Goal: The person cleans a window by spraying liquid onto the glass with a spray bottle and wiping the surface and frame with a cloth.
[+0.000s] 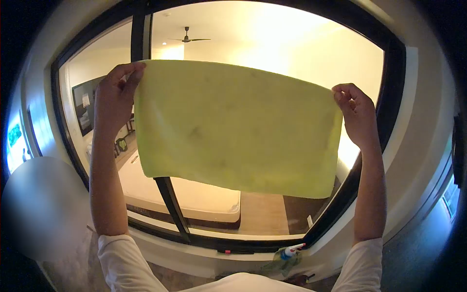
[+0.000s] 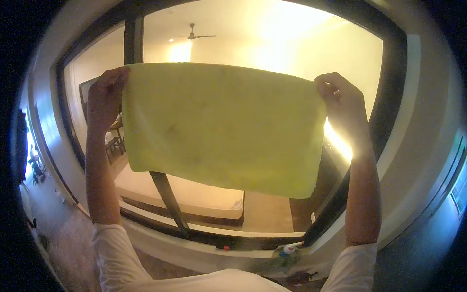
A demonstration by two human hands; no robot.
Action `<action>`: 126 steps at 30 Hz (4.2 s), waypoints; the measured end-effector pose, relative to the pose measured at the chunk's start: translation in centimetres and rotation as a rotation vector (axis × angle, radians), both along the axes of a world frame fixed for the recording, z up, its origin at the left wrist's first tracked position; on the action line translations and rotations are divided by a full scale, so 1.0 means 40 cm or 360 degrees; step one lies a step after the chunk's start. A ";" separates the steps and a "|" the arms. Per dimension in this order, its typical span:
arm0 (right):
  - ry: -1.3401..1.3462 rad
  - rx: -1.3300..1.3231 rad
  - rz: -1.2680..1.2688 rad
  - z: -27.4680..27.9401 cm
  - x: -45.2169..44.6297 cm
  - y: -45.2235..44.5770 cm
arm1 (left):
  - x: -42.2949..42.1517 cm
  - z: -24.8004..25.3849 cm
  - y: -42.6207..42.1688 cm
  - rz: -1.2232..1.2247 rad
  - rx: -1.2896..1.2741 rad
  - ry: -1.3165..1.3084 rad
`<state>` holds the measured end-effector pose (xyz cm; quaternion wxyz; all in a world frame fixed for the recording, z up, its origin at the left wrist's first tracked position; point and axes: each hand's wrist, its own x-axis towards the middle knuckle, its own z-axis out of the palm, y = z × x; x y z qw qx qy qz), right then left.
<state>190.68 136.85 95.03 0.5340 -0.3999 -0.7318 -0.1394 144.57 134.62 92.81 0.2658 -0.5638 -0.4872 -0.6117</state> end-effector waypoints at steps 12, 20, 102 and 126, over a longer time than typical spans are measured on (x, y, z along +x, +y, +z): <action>0.0542 -0.0448 0.0872 -0.012 -0.087 0.042 | 0.218 -0.351 -0.164 -0.2370 -0.0675 0.0824; -0.0023 -0.0563 0.1274 -0.043 -0.242 -0.003 | 0.441 -0.029 0.082 -0.1347 0.0182 0.0287; -0.0938 0.1311 -0.0778 0.074 -0.174 0.503 | 0.577 0.119 0.660 0.0544 0.0729 0.0345; -0.0474 0.1337 -0.1121 0.096 0.179 0.549 | 0.976 0.209 0.687 0.0124 0.0921 0.0697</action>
